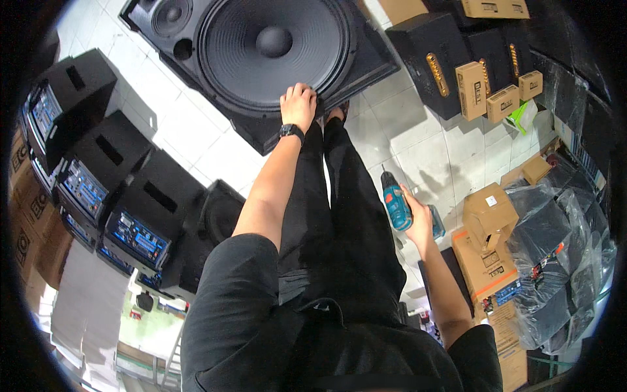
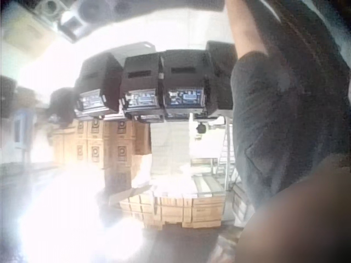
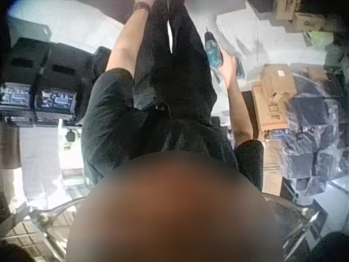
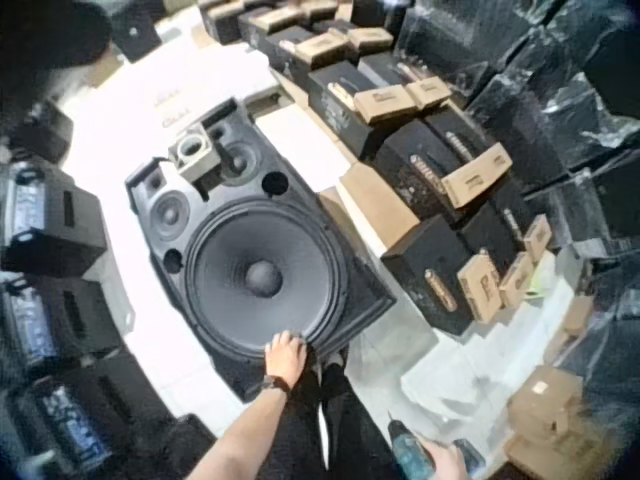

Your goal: The person uses a cordless drill to fasten screws into the frame of a large speaker. They repeatedly position screws and drive them in around the speaker's perimeter, occasionally repositioning the speaker to access different sides.

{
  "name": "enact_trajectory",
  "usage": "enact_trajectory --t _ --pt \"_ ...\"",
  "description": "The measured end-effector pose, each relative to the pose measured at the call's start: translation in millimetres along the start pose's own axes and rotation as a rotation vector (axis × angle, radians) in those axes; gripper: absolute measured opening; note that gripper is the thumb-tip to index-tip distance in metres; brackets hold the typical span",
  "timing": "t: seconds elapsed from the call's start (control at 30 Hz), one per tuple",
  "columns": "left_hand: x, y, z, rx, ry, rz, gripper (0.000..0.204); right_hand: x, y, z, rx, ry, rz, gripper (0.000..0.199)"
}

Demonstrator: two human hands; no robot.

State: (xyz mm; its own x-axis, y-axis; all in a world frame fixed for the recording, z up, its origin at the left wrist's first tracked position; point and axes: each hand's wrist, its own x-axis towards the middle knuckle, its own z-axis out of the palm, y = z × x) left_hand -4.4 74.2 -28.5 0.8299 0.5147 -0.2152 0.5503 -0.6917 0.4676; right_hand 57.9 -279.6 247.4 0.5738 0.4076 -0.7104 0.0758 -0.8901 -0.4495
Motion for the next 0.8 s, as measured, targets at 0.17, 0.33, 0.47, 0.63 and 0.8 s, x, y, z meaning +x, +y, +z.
enact_trajectory --t 0.17,0.33,0.47,0.63,0.8 --pt "-1.6 11.0 -36.4 -0.291 -0.047 -0.04 0.017 -30.5 10.1 -0.6 0.114 0.094 0.015 0.066" --pt "-32.6 69.5 -174.4 -0.782 -0.197 -0.305 0.017 -63.2 -5.1 -12.3 0.159 0.281 -0.071 0.065" --pt "-70.3 178.8 -340.2 -1.169 -0.369 -0.167 0.018 -68.3 -19.7 -28.4 0.421 0.251 -0.235 0.071" --pt "-137.5 290.1 -558.8 -1.234 -0.102 0.882 0.025 -56.0 -54.4 -35.4 0.621 0.29 -0.471 0.084" --pt "-184.5 319.9 -658.2 -1.025 0.173 1.245 0.023 -49.5 -95.9 -61.9 0.327 0.228 -0.544 0.086"
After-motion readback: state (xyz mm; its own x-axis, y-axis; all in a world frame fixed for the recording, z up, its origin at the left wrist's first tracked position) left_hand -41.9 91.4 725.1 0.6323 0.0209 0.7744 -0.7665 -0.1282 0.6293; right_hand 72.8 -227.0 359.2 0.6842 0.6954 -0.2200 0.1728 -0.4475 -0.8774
